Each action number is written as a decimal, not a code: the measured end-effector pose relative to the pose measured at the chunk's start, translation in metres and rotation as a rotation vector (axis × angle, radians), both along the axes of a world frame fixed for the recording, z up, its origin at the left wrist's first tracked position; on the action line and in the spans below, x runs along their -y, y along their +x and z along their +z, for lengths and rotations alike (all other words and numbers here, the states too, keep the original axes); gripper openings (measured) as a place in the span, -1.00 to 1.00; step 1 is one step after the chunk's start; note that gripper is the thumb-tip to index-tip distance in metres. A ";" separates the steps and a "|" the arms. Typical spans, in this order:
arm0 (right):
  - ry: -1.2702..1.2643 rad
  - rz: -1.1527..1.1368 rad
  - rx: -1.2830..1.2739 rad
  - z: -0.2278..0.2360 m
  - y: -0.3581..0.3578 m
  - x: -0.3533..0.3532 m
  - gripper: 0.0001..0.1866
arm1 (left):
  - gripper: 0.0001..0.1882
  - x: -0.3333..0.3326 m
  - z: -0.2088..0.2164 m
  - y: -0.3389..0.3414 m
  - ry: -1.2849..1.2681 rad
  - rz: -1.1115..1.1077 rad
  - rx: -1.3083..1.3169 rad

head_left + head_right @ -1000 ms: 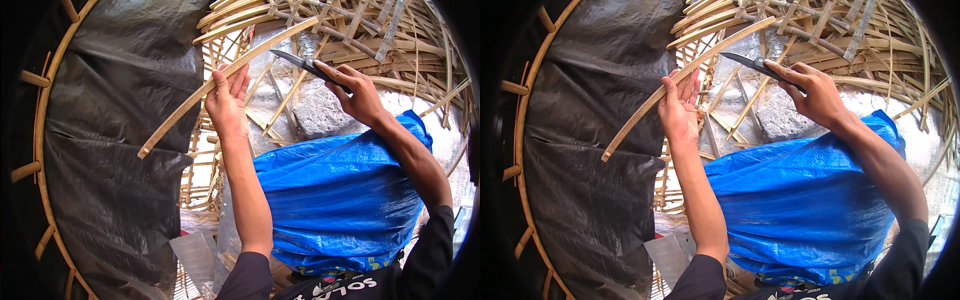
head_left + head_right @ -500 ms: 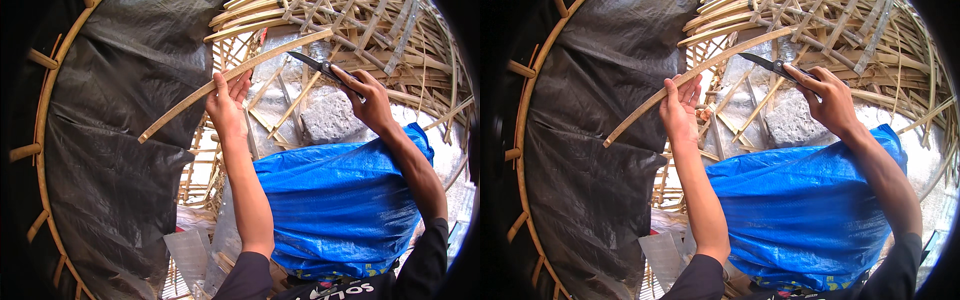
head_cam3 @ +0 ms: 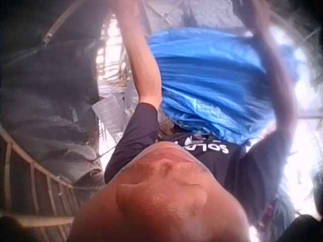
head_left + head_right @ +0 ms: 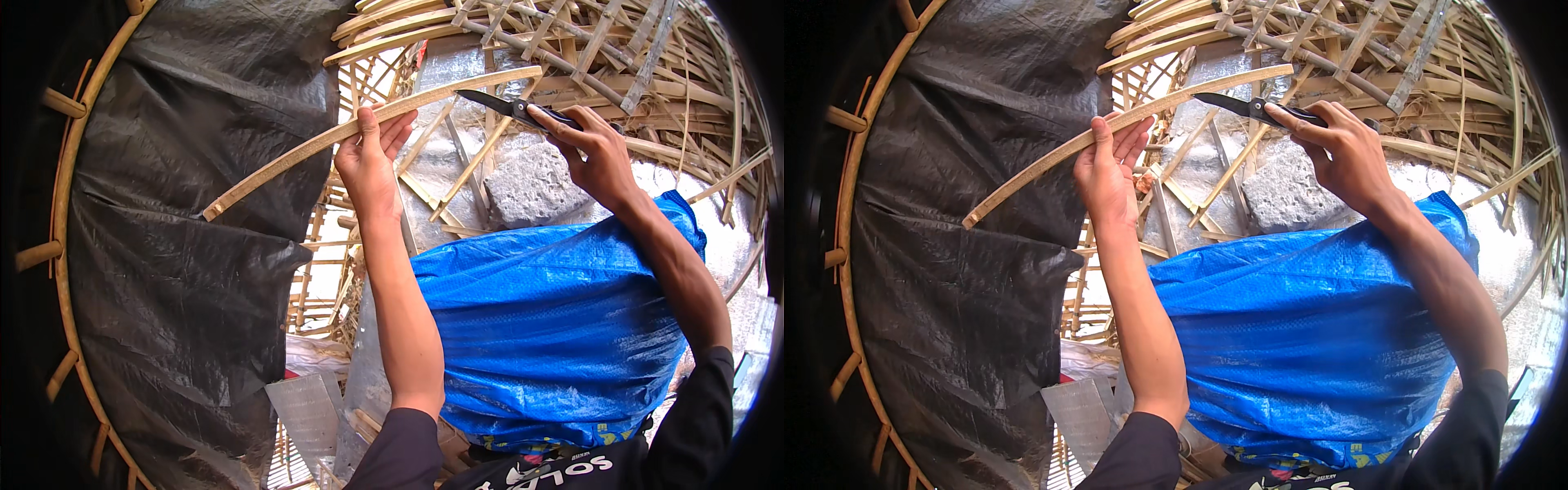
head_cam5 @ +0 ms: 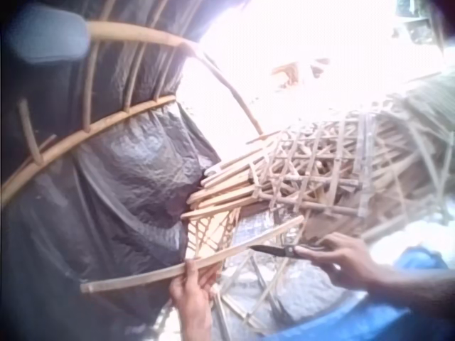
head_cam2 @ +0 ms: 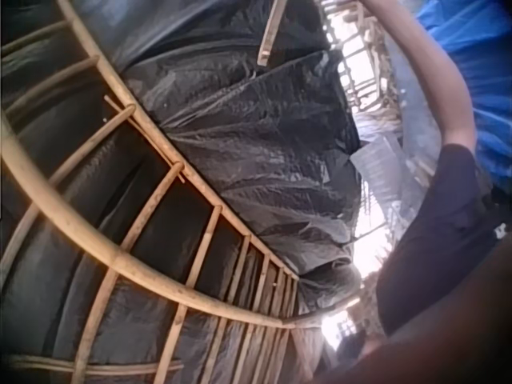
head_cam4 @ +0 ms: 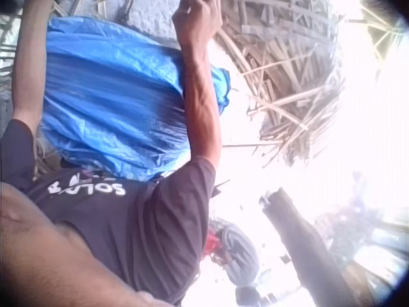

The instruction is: The person trims bamboo strips using a folding knife, spreads a blue bag over their lap, and continues whittling bamboo strips.

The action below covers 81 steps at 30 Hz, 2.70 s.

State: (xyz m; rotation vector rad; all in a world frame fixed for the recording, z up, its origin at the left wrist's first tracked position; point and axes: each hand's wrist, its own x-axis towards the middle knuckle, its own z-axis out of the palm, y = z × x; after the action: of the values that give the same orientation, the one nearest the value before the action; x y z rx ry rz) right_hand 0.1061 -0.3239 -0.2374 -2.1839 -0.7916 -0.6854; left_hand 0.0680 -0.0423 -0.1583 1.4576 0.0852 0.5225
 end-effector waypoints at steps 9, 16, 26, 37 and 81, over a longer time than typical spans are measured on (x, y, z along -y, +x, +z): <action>-0.029 0.028 0.023 0.002 -0.002 -0.003 -0.40 | -0.50 0.004 -0.004 0.003 0.021 -0.027 -0.055; -0.056 0.012 0.033 -0.003 -0.002 -0.003 -0.41 | -0.51 0.003 -0.006 0.003 0.019 -0.127 -0.082; -0.016 0.079 0.078 -0.001 -0.002 -0.002 -0.41 | -0.63 -0.006 -0.008 0.001 0.199 -0.242 -0.017; -0.049 0.139 0.045 0.007 -0.006 -0.001 -0.45 | -0.70 -0.002 -0.014 0.004 0.253 -0.252 -0.121; 0.111 0.099 0.047 0.010 -0.004 0.001 -0.32 | -0.74 0.057 -0.050 0.013 0.599 -0.695 -0.341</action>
State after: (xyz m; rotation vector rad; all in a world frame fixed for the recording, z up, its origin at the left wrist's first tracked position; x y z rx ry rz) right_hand 0.1018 -0.3250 -0.2272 -2.0216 -0.8586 -0.7159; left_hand 0.0807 -0.0988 -0.2081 2.0144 -0.3282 -0.3047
